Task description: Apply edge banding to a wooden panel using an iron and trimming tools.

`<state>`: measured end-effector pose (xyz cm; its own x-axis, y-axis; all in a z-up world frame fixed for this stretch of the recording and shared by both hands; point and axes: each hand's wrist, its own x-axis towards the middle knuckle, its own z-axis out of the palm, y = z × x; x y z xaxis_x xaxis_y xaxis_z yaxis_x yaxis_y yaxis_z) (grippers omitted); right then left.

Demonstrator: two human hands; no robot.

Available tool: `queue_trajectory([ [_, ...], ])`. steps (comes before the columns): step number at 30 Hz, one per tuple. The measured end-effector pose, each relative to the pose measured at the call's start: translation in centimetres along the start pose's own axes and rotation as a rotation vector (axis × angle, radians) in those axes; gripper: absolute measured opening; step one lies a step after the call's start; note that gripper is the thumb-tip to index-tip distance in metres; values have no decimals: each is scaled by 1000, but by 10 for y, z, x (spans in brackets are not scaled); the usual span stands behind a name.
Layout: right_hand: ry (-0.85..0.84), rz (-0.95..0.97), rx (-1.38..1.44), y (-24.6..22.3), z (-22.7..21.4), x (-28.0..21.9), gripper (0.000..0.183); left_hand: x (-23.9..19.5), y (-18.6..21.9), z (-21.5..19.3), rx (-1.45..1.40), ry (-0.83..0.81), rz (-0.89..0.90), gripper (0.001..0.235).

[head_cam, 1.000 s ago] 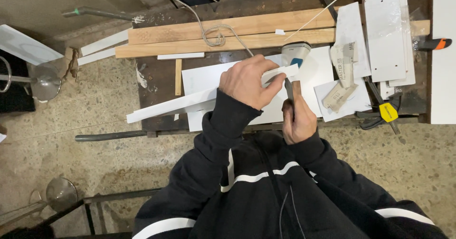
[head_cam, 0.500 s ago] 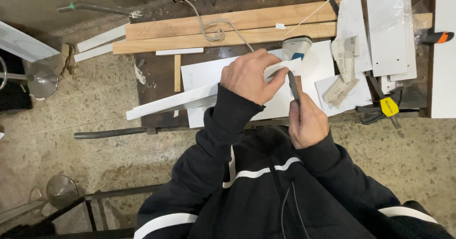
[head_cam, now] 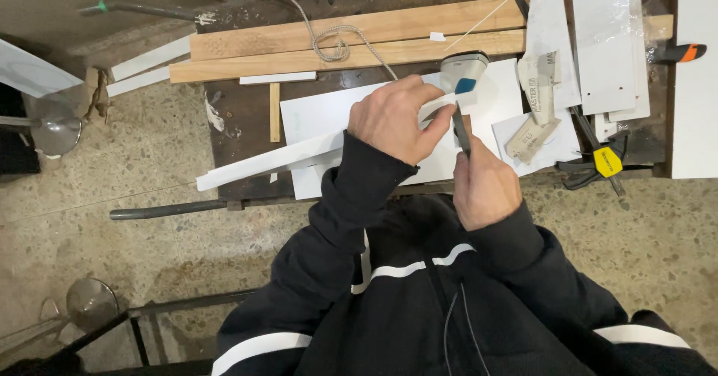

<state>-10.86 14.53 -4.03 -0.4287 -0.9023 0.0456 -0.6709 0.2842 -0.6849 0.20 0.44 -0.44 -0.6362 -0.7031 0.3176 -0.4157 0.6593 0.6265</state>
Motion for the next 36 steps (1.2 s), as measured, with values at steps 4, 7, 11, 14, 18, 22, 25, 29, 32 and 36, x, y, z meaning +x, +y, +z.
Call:
queue_trajectory([
  [4,12,-32,5,8,6,3,43,-4,3,-1,4,-12,-13,24],
  [7,2,-35,-20,12,7,-2,39,-3,4,-2,-6,-23,-32,23],
  [11,-8,2,-4,6,-1,-12,31,0,0,-2,-22,-17,-35,23],
  [14,2,39,20,-3,-12,-16,34,0,0,-2,-25,-15,-34,23],
  [18,54,30,44,-2,-16,-16,34,2,0,-2,-21,-29,-41,23],
  [22,61,-4,55,-4,-18,-14,31,3,-1,0,-20,-25,-42,23],
  [25,22,56,43,-8,-21,-13,31,3,-2,-2,-24,-28,-50,23],
  [29,3,25,29,-10,-22,-13,33,4,-2,-2,-20,-21,-40,23],
  [32,2,9,19,-9,-21,-13,32,3,-1,-2,-21,-18,-38,23],
  [36,-6,17,20,-9,-21,-10,32,4,-1,-2,-20,-18,-39,23],
])
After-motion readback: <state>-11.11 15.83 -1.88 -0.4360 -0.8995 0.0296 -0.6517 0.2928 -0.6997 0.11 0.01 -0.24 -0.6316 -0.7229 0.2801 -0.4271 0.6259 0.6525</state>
